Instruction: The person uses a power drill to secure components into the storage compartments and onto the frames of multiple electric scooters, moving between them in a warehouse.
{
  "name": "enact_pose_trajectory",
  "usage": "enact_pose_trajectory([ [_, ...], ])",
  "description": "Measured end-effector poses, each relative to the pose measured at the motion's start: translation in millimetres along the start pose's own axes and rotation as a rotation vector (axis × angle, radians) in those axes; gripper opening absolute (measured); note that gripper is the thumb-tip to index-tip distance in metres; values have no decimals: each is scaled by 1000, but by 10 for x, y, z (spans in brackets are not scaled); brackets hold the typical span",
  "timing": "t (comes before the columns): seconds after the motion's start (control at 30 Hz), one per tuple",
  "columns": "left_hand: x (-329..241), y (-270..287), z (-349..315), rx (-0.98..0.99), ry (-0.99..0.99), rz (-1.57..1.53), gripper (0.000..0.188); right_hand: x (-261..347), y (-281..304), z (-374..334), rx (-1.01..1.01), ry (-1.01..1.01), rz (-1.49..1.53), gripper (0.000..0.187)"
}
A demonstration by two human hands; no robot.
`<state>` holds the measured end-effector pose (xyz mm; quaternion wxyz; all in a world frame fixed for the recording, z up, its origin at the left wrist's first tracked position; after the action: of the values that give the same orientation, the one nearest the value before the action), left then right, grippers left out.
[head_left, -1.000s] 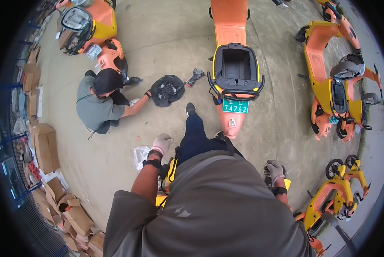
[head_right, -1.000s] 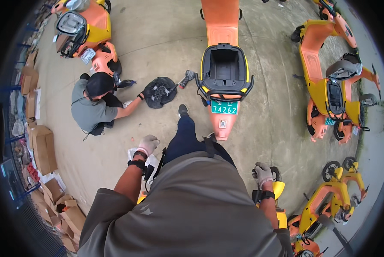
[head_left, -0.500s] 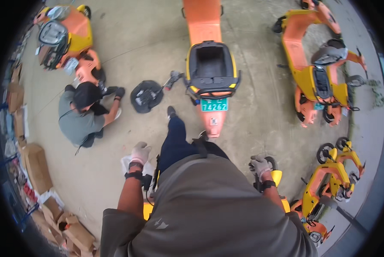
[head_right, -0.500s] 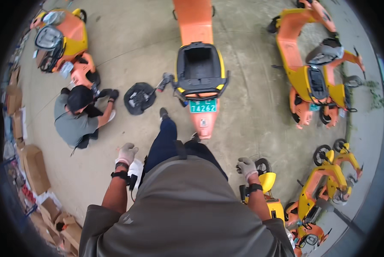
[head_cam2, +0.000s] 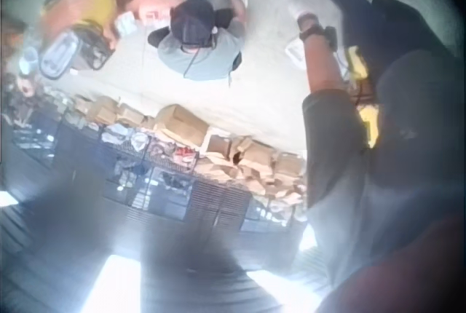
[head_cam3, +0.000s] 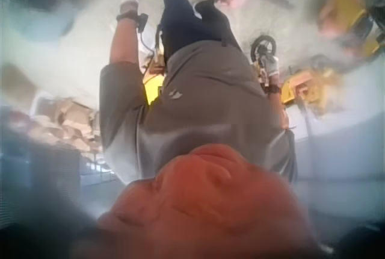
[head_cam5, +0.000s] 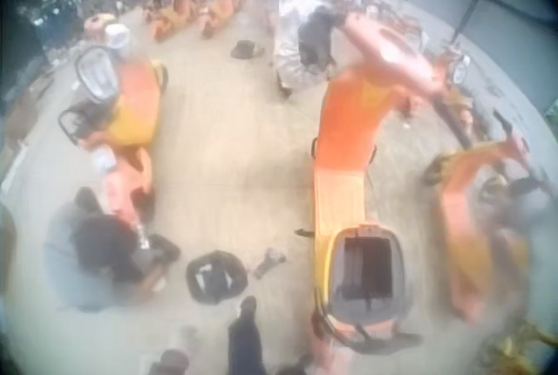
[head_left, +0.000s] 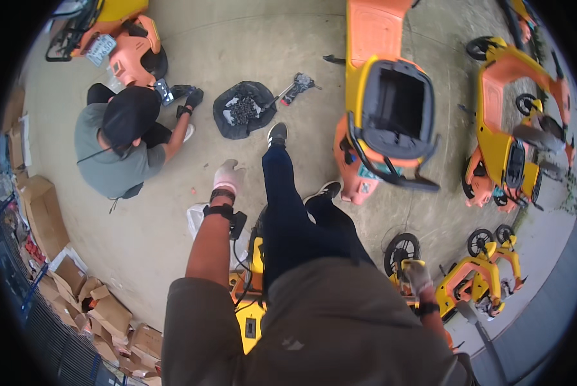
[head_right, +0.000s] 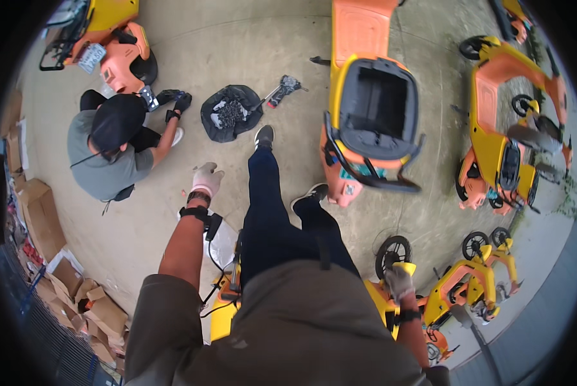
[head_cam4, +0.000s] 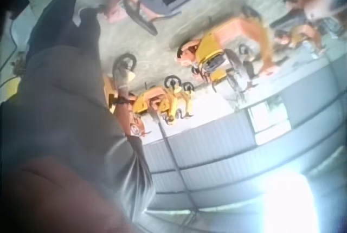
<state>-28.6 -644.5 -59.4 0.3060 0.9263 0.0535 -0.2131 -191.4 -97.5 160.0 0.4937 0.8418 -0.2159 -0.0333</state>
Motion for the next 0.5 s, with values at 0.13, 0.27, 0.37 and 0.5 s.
enact_pose_trajectory([
  [0.13, 110, -345, 1001, -37, 94, -138, 42, 185, -581, -354, 642, -1190, 1175, 21],
  [0.27, 429, -726, 1868, 17, 138, -105, 40, 290, -570, 130, 794, -1351, 1108, 25],
  [0.37, 674, -992, 2521, 8, 92, -80, 36, 242, -719, 527, 830, -1356, 1103, 27],
  [0.5, 926, -1460, 3242, -12, 20, -18, 38, 356, -907, 721, 902, -1374, 1159, 31],
])
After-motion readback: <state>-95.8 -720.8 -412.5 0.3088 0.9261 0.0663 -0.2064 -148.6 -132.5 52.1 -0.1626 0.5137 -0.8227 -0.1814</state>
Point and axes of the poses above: each hand's wrist, its own z-axis towards the middle knuckle, its own y-axis out of the back of the hand, x = y × z, the point moved 10 cm from there along z, towards the middle knuckle, and after that the axes turned 15 degrees about -z, right-handed, at the moved point
